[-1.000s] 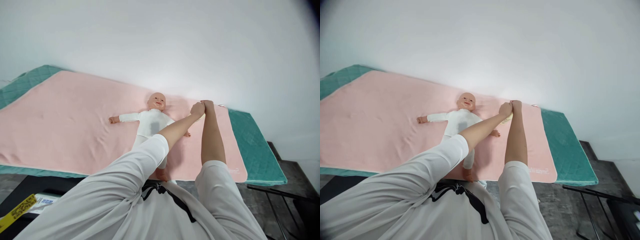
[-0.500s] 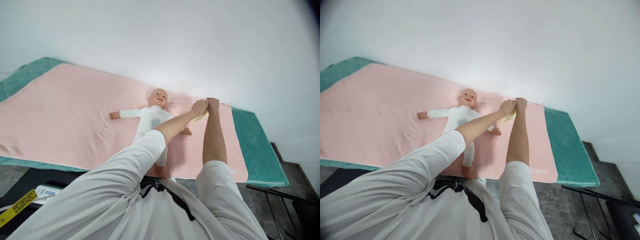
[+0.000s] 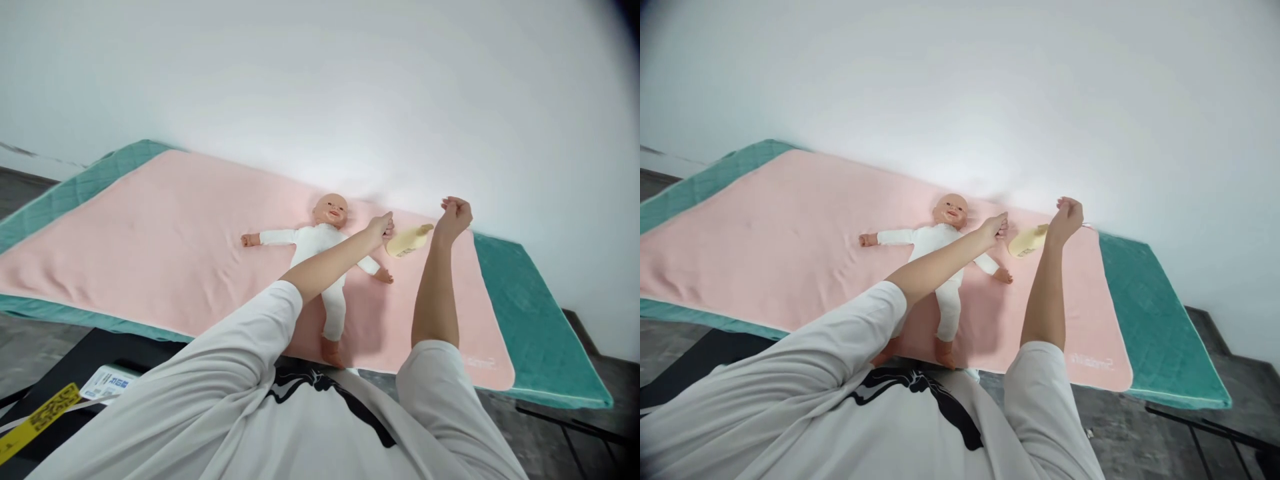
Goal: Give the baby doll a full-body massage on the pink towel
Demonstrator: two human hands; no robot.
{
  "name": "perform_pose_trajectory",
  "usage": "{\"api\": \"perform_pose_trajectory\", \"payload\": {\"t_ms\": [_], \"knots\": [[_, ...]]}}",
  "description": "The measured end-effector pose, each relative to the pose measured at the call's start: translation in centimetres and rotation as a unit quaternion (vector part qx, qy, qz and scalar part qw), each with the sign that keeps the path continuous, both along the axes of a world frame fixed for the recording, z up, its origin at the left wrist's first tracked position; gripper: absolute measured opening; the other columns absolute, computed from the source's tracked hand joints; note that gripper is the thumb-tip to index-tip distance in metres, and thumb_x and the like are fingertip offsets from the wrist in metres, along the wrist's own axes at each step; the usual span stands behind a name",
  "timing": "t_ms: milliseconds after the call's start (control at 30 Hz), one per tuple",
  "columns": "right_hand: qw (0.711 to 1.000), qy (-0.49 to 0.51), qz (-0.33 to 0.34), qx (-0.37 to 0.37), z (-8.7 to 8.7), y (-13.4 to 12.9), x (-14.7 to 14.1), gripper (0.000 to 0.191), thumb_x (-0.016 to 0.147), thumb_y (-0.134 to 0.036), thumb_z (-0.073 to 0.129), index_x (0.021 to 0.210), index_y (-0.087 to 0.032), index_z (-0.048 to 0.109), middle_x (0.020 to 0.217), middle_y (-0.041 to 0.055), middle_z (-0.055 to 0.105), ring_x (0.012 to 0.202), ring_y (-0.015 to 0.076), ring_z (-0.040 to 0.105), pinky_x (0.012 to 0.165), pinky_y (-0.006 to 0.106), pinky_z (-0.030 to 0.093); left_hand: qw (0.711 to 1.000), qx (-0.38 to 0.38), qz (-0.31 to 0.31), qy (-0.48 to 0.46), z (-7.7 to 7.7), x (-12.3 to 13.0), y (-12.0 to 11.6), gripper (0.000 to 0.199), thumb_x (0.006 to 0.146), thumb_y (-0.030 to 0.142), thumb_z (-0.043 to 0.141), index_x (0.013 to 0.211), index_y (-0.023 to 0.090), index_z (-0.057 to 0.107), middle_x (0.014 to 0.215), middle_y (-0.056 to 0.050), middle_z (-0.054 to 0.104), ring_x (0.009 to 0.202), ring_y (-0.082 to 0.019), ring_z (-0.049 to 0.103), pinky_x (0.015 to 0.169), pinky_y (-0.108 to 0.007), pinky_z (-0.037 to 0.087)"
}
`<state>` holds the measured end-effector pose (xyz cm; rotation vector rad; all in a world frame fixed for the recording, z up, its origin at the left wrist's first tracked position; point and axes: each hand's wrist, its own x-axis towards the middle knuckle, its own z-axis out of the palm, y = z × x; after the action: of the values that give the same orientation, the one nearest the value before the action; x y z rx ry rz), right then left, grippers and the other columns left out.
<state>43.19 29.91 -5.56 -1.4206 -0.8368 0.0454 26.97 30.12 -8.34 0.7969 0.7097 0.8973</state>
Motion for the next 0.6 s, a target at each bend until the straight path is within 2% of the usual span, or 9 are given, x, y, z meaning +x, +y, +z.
{"api": "perform_pose_trajectory", "payload": {"t_ms": [67, 133, 167, 233, 300, 400, 467, 533, 600], "knots": [[0.995, -0.022, 0.052, 0.088, 0.3, -2.1, -2.9, 0.018, 0.086, -0.02, 0.041, 0.088, -0.018, 0.059, 0.082, 0.0007, 0.063, 0.08, 0.0128, 0.065, 0.084, 0.032, 0.053, 1.0, -0.012, -0.013, 0.02, 0.0, -1.3, -0.8, 0.044, 0.096, 0.031, 0.041, 0.054, 0.022, 0.031, 0.047, 0.007, 0.026, 0.039, -0.007, 0.019, 0.039, -0.021, 0.019], [0.988, -0.028, 0.108, 0.108, -0.1, -4.5, -7.1, 0.016, 0.086, -0.026, 0.046, 0.087, -0.019, 0.06, 0.079, 0.0002, 0.063, 0.079, 0.0143, 0.065, 0.085, 0.035, 0.053, 0.998, 0.033, -0.025, 0.049, -0.2, -2.5, -2.2, 0.045, 0.096, 0.033, 0.04, 0.053, 0.02, 0.036, 0.046, 0.005, 0.03, 0.04, -0.007, 0.023, 0.041, -0.022, 0.021], [0.985, -0.03, 0.134, 0.106, -0.5, -5.8, -9.3, 0.016, 0.086, -0.027, 0.048, 0.086, -0.019, 0.061, 0.079, 0.0004, 0.063, 0.081, 0.0152, 0.065, 0.087, 0.036, 0.053, 0.99, 0.111, -0.027, 0.081, -0.3, -3.1, -3.0, 0.044, 0.095, 0.033, 0.042, 0.054, 0.02, 0.039, 0.047, 0.004, 0.034, 0.041, -0.008, 0.028, 0.043, -0.022, 0.024], [0.979, -0.032, 0.183, 0.083, -1.4, -8.0, -13.6, 0.018, 0.086, -0.029, 0.049, 0.085, -0.019, 0.064, 0.084, 0.0022, 0.066, 0.087, 0.017, 0.065, 0.092, 0.039, 0.051, 0.95, 0.27, -0.022, 0.154, -0.6, -4.3, -4.8, 0.037, 0.09, 0.03, 0.049, 0.056, 0.018, 0.045, 0.051, 0.001, 0.045, 0.049, -0.01, 0.039, 0.05, -0.024, 0.033], [0.978, -0.004, 0.187, 0.089, -2.2, -9.8, -16.7, 0.021, 0.088, -0.031, 0.048, 0.087, -0.02, 0.065, 0.088, 0.003, 0.068, 0.092, 0.0182, 0.065, 0.097, 0.04, 0.048, 0.937, 0.305, -0.007, 0.173, -0.9, -5.5, -6.5, 0.03, 0.087, 0.028, 0.053, 0.058, 0.018, 0.048, 0.057, -0.001, 0.052, 0.055, -0.013, 0.045, 0.055, -0.027, 0.036], [0.967, 0.11, 0.2, 0.114, -3.0, -10.9, -19.0, 0.029, 0.091, -0.035, 0.043, 0.107, -0.022, 0.063, 0.116, 0.0047, 0.066, 0.118, 0.0179, 0.058, 0.112, 0.043, 0.035, 0.914, 0.362, 0.024, 0.183, -1.3, -7.4, -8.8, 0.032, 0.093, 0.034, 0.044, 0.064, 0.019, 0.048, 0.062, -0.001, 0.055, 0.059, -0.015, 0.051, 0.059, -0.029, 0.039], [0.931, 0.235, 0.258, 0.103, -3.3, -10.9, -19.5, 0.041, 0.093, -0.041, 0.033, 0.123, -0.025, 0.056, 0.136, 0.0042, 0.057, 0.132, 0.0169, 0.048, 0.117, 0.045, 0.027, 0.895, 0.401, 0.048, 0.189, -1.6, -8.5, -10.1, 0.035, 0.096, 0.041, 0.038, 0.07, 0.019, 0.049, 0.069, -0.003, 0.058, 0.067, -0.018, 0.055, 0.066, -0.032, 0.044], [0.867, 0.37, 0.327, 0.069, -3.6, -10.6, -19.7, 0.052, 0.095, -0.049, 0.02, 0.133, -0.028, 0.048, 0.149, 0.0035, 0.045, 0.137, 0.0183, 0.043, 0.117, 0.051, 0.025, 0.862, 0.453, 0.091, 0.209, -1.9, -9.3, -11.3, 0.036, 0.096, 0.047, 0.036, 0.079, 0.02, 0.051, 0.082, -0.006, 0.062, 0.083, -0.021, 0.059, 0.081, -0.039, 0.047], [0.802, 0.468, 0.371, 0.031, -3.9, -10.4, -20.1, 0.062, 0.095, -0.056, 0.008, 0.138, -0.029, 0.044, 0.155, 0.003, 0.036, 0.14, 0.0202, 0.04, 0.116, 0.054, 0.024, 0.82, 0.501, 0.137, 0.24, -2.2, -10.0, -12.2, 0.036, 0.096, 0.051, 0.035, 0.095, 0.019, 0.053, 0.104, -0.012, 0.063, 0.105, -0.024, 0.058, 0.099, -0.047, 0.041]]}}
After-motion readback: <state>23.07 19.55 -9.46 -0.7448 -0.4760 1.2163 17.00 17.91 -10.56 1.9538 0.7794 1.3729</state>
